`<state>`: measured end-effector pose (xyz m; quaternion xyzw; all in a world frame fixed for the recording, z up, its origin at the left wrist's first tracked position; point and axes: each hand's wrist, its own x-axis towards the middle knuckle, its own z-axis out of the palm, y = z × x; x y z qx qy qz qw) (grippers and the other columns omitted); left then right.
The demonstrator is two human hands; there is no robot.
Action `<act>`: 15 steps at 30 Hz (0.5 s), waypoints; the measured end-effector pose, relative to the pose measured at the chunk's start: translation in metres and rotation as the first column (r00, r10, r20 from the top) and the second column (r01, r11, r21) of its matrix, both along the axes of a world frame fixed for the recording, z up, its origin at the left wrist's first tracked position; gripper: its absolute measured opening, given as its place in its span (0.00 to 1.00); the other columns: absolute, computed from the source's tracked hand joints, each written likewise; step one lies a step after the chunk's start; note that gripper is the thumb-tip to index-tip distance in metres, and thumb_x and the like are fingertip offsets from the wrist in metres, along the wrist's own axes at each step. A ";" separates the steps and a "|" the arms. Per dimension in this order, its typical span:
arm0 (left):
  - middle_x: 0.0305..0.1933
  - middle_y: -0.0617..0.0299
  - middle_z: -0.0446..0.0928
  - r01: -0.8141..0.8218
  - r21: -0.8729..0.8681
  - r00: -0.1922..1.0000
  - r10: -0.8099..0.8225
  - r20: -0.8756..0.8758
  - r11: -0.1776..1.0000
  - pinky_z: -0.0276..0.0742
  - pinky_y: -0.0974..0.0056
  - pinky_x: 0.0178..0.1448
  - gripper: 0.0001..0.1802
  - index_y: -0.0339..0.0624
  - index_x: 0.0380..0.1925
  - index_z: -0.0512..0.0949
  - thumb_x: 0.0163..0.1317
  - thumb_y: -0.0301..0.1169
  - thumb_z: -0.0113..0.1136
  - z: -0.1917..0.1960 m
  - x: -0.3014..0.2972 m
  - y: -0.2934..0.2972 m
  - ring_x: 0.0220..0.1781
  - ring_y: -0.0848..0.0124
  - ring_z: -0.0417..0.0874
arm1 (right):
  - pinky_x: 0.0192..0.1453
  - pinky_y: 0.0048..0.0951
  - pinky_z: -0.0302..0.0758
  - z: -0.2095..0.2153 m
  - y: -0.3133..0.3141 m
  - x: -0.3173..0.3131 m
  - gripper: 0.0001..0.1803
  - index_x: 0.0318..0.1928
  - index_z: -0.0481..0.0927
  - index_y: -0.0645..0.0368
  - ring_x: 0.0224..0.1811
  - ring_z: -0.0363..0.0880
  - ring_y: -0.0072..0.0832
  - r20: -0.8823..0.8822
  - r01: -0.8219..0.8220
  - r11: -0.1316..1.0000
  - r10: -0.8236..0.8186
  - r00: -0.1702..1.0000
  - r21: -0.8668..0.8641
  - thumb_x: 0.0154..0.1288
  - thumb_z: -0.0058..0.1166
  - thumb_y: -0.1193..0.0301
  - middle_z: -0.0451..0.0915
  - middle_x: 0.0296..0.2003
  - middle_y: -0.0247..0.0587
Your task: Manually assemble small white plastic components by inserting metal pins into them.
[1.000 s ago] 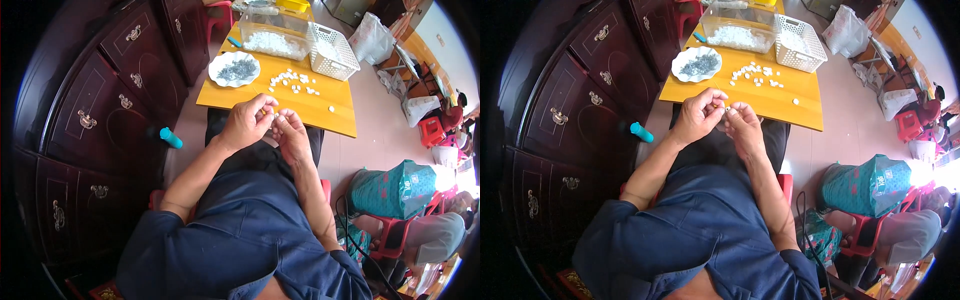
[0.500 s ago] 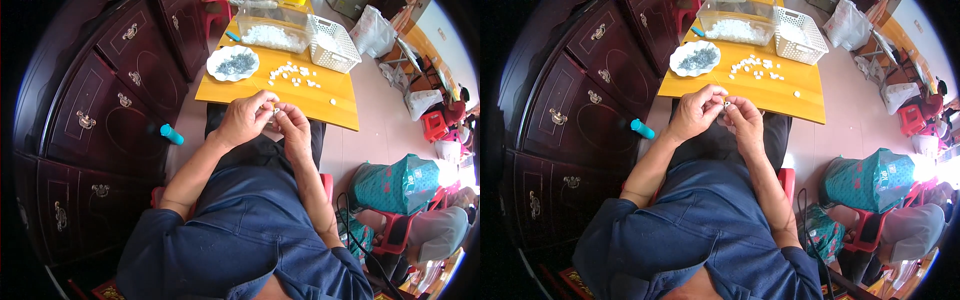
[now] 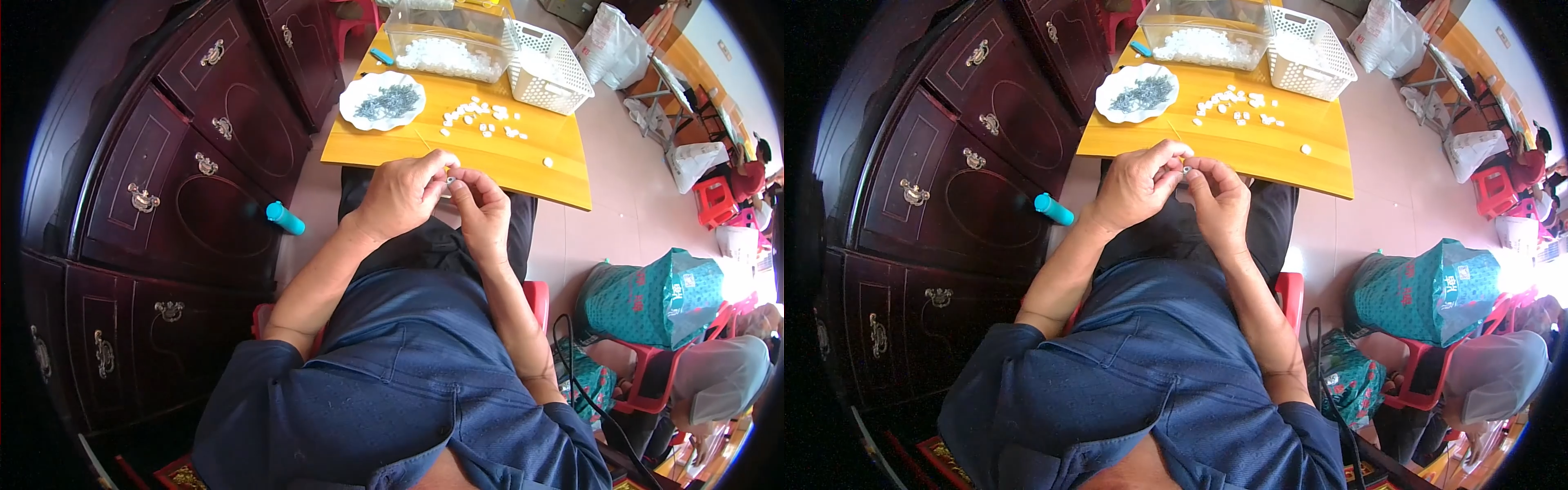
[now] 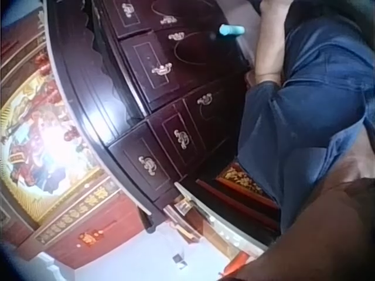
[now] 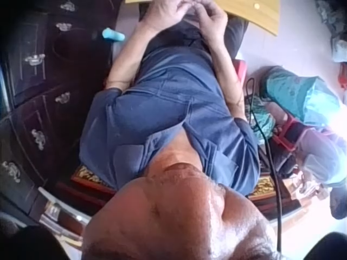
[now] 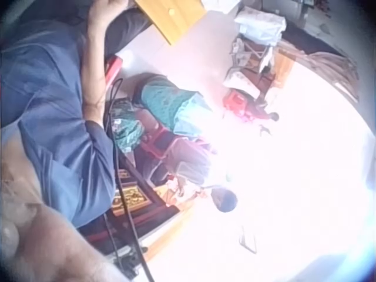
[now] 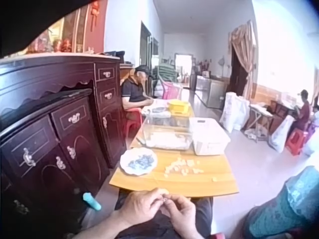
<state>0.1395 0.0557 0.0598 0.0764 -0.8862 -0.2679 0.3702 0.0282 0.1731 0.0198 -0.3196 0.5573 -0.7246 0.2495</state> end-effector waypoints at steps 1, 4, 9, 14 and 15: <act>0.32 0.53 0.85 -0.003 0.021 1.000 0.003 0.002 1.000 0.82 0.62 0.35 0.13 0.41 0.46 0.77 0.62 0.19 0.66 -0.001 -0.001 0.000 0.32 0.63 0.89 | 0.43 0.19 0.82 -0.001 0.000 0.000 0.09 0.51 0.84 0.66 0.39 0.82 0.16 0.002 -0.001 1.000 0.001 1.000 0.000 0.74 0.57 0.79 0.86 0.41 0.34; 0.31 0.53 0.85 0.009 0.096 1.000 -0.012 0.026 0.995 0.82 0.63 0.36 0.14 0.40 0.47 0.77 0.62 0.19 0.66 -0.003 -0.001 -0.001 0.32 0.64 0.90 | 0.43 0.21 0.83 -0.004 -0.001 -0.001 0.08 0.49 0.84 0.67 0.40 0.84 0.17 -0.057 0.022 1.000 -0.022 0.998 -0.012 0.73 0.58 0.80 0.87 0.41 0.36; 0.30 0.56 0.85 0.039 0.189 0.999 -0.041 0.006 0.981 0.80 0.66 0.35 0.15 0.39 0.47 0.77 0.61 0.18 0.66 -0.009 -0.004 -0.005 0.30 0.70 0.88 | 0.43 0.22 0.85 -0.009 -0.001 -0.003 0.08 0.49 0.85 0.67 0.39 0.84 0.19 -0.076 0.032 0.999 -0.032 0.997 0.000 0.72 0.59 0.80 0.87 0.39 0.36; 0.28 0.60 0.83 0.079 0.305 0.997 -0.083 0.002 0.949 0.77 0.70 0.34 0.17 0.39 0.49 0.77 0.61 0.16 0.66 -0.009 -0.002 -0.009 0.27 0.77 0.82 | 0.43 0.22 0.84 -0.006 0.000 0.000 0.07 0.48 0.85 0.66 0.39 0.84 0.19 0.016 -0.005 1.000 0.006 1.000 -0.013 0.72 0.60 0.79 0.86 0.39 0.35; 0.28 0.62 0.82 0.091 0.330 0.995 -0.099 0.008 0.940 0.76 0.71 0.34 0.17 0.39 0.49 0.77 0.61 0.16 0.65 -0.009 -0.002 -0.009 0.27 0.79 0.81 | 0.43 0.22 0.84 -0.006 0.000 0.000 0.07 0.48 0.85 0.66 0.39 0.84 0.19 0.015 -0.005 1.000 0.005 1.000 -0.014 0.72 0.60 0.79 0.86 0.38 0.35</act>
